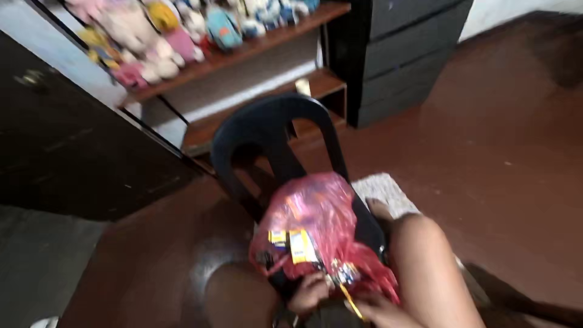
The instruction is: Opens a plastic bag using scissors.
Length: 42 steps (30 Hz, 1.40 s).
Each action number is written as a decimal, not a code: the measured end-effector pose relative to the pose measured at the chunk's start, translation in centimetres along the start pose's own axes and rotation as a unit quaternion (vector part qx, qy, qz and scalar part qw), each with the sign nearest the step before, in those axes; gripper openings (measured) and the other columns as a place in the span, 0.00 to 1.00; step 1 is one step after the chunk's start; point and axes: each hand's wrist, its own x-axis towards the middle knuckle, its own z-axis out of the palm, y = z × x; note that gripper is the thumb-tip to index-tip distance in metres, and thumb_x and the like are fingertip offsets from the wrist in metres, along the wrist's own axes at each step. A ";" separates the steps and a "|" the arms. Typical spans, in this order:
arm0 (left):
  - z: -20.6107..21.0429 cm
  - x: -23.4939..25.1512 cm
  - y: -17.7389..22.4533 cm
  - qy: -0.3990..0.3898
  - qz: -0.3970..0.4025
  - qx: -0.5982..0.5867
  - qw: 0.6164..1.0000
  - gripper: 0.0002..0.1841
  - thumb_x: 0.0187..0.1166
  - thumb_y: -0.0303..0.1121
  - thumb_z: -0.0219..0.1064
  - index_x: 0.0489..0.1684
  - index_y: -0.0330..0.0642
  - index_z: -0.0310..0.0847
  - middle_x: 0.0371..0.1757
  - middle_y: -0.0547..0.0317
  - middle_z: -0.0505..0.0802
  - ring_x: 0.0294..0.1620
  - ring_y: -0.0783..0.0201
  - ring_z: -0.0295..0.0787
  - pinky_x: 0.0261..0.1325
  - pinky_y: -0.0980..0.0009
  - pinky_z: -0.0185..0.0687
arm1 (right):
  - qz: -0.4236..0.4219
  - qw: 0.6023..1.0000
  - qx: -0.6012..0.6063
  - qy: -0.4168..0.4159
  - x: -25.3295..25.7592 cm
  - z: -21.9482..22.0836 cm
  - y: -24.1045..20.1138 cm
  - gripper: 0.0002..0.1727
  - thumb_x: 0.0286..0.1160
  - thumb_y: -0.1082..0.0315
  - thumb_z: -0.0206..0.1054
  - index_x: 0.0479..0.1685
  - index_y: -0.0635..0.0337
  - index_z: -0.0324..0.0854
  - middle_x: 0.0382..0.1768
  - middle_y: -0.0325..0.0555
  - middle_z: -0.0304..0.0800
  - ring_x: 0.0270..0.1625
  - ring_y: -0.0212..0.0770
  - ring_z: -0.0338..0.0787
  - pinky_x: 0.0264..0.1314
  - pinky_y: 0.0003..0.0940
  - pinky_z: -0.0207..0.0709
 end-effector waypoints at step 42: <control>-1.4 -0.8 3.0 -0.075 -0.071 0.055 0.993 0.14 0.90 0.34 0.51 0.50 0.38 0.83 0.25 0.71 0.79 0.22 0.77 0.71 0.29 0.77 0.71 | 0.066 0.958 -0.224 -0.168 2.7 -0.8 1.9 0.31 0.79 0.42 0.68 0.53 0.67 0.84 0.45 0.60 0.88 0.51 0.55 0.88 0.60 0.56 0.80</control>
